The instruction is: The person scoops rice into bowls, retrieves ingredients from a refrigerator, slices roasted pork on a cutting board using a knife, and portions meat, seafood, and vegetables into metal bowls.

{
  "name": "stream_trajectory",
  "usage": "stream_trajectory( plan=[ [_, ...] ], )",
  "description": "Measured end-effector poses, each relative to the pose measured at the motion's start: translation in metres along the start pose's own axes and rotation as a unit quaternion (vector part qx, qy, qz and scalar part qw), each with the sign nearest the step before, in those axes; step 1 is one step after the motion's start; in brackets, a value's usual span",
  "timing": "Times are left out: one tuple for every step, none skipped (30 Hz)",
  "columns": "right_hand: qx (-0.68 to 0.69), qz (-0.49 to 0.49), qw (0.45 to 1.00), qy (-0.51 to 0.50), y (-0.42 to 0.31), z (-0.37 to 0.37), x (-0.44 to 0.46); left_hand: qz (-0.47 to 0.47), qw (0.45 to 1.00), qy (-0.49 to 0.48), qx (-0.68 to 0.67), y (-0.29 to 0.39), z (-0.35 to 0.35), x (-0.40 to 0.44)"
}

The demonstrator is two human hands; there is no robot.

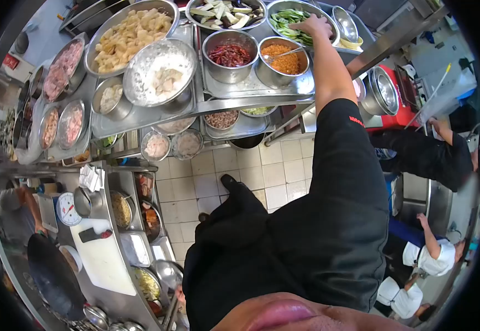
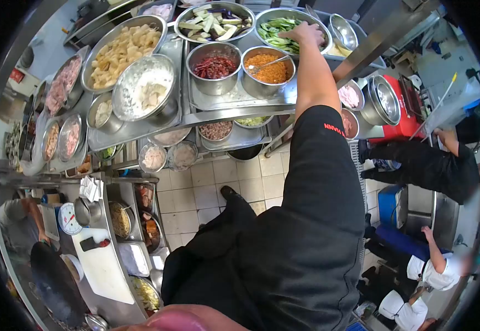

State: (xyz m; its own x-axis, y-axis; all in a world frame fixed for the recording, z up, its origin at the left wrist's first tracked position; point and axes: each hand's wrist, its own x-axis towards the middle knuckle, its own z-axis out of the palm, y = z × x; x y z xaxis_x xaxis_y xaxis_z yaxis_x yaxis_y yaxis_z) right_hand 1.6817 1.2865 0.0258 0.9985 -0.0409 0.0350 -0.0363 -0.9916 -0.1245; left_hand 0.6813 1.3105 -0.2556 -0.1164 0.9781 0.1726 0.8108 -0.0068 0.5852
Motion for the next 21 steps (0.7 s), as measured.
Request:
stream_trajectory(
  plan=[
    [0.02,-0.003,1.0,0.004,0.001,0.005,0.007,0.019,0.999,-0.014,-0.023,0.01,0.014,0.007],
    [0.029,-0.004,1.0,-0.004,0.001,0.009,0.01,0.038,0.998,-0.026,-0.046,0.019,0.026,0.016],
    [0.039,-0.006,0.999,-0.011,0.0,0.011,0.013,0.058,0.995,-0.036,-0.068,0.031,0.04,0.023],
    [0.032,-0.016,0.999,-0.007,-0.001,0.012,0.012,0.078,0.992,-0.047,-0.087,0.044,0.051,0.032],
    [0.035,-0.011,0.999,-0.018,-0.005,0.002,-0.001,0.097,0.988,-0.056,-0.103,0.054,0.063,0.039],
    [0.035,-0.016,0.999,-0.014,-0.006,0.01,0.008,0.116,0.984,-0.064,-0.122,0.064,0.073,0.047],
    [0.035,-0.02,0.999,-0.011,-0.006,0.022,0.015,0.137,0.978,-0.074,-0.139,0.077,0.08,0.055],
    [0.024,-0.04,0.999,0.006,-0.007,0.023,0.012,0.156,0.971,-0.082,-0.158,0.102,0.086,0.064],
    [0.042,-0.054,0.997,-0.022,-0.005,0.023,0.015,0.173,0.966,-0.095,-0.166,0.128,0.09,0.071],
    [0.046,-0.063,0.997,-0.023,-0.005,0.021,0.014,0.19,0.96,-0.108,-0.173,0.166,0.091,0.078],
    [0.049,-0.072,0.996,-0.026,-0.004,0.019,0.012,0.206,0.954,-0.123,-0.179,0.198,0.088,0.085],
    [0.066,-0.078,0.995,-0.009,-0.003,0.02,0.012,0.181,0.958,-0.147,-0.165,0.23,0.083,0.091],
    [0.084,-0.084,0.993,0.008,-0.001,0.023,0.013,0.156,0.961,-0.171,-0.15,0.26,0.077,0.098],
    [0.101,-0.09,0.99,0.025,0.001,0.026,0.015,0.13,0.963,-0.194,-0.135,0.292,0.07,0.104],
    [0.119,-0.089,0.988,0.041,0.004,0.029,0.016,0.144,0.946,-0.215,-0.198,0.329,0.06,0.11],
    [0.138,-0.09,0.985,0.059,0.005,0.03,0.019,0.156,0.923,-0.233,-0.262,0.364,0.049,0.116],
    [0.155,-0.092,0.981,0.076,0.006,0.033,0.025,0.165,0.92,-0.243,-0.26,0.387,0.04,0.127],
    [0.175,-0.103,0.972,0.114,0.009,0.045,0.043,0.173,0.917,-0.252,-0.258,0.411,0.028,0.137],
    [0.189,-0.098,0.968,0.13,0.013,0.047,0.052,0.171,0.914,-0.268,-0.253,0.457,0.009,0.14],
    [0.205,-0.094,0.963,0.149,0.014,0.045,0.061,0.175,0.896,-0.3,-0.277,0.464,0.008,0.154],
    [0.22,-0.088,0.957,0.167,0.017,0.043,0.065,0.207,0.879,-0.299,-0.308,0.486,0.003,0.16]
  ],
)
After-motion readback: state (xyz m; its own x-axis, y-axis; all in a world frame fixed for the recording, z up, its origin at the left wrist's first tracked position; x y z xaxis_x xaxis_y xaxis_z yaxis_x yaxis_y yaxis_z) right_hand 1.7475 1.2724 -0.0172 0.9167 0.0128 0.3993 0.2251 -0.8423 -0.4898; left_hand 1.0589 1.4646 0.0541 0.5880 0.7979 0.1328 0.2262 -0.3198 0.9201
